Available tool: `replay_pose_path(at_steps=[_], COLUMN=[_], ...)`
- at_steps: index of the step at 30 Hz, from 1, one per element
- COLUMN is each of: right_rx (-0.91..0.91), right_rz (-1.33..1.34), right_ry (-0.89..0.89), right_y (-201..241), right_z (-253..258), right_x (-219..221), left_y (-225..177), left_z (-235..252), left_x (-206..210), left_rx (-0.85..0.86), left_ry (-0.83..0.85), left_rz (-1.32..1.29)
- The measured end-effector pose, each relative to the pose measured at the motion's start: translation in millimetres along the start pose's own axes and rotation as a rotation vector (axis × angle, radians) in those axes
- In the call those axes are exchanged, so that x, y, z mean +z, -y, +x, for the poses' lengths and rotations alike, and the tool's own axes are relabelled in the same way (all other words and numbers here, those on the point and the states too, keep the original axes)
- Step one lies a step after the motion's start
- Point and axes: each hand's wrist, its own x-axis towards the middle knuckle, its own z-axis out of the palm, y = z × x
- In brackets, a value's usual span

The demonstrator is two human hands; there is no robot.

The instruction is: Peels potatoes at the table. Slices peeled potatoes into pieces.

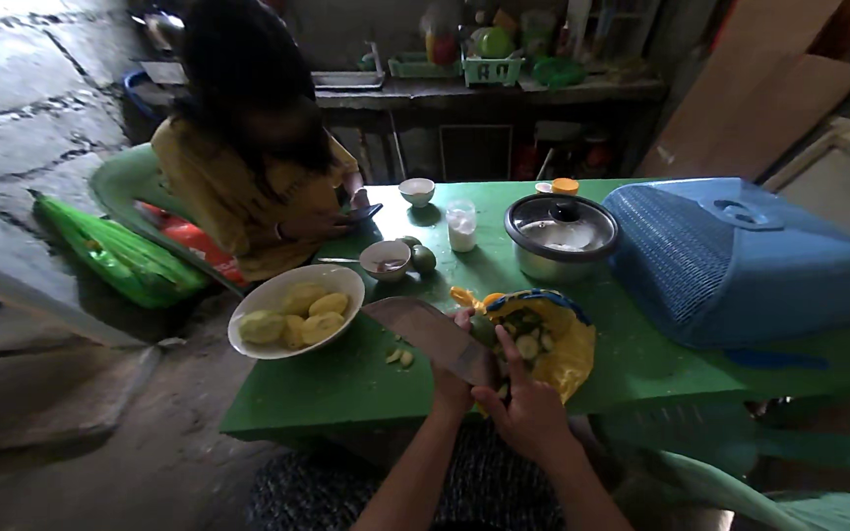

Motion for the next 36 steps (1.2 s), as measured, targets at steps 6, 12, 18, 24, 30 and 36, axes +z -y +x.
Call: replay_pose_path(at_steps=[6, 12, 18, 24, 30, 36], right_rx=[0.078, 0.146, 0.271, 0.216, 0.386, 0.39], right_rz=[0.159, 0.408, 0.373, 0.326, 0.59, 0.647], right_ry=[-0.006, 0.035, 0.125, 0.155, 0.039, 0.004], right_y=[1.7, 0.8, 12.4, 10.0, -14.9, -28.3], right_z=[6.9, 21.1, 30.8, 29.4, 44.1, 35.6], right_x=[1.3, 0.7, -4.6, -3.4, -7.0, -8.9], left_y=[-0.4, 1.4, -0.6, -9.0, 2.3, -16.0], left_z=[-8.3, -4.7, -1.0, 8.7, -9.3, 0.5], left_x=[3.4, 4.9, 2.5, 2.9, 9.8, 24.7], left_rx=[-0.017, 0.127, 0.112, 0.025, 0.296, -0.48], left_ry=[-0.032, -0.016, -0.049, -0.081, 0.098, -0.043], left_rz=[0.069, 0.129, 0.186, 0.036, 0.255, -0.353])
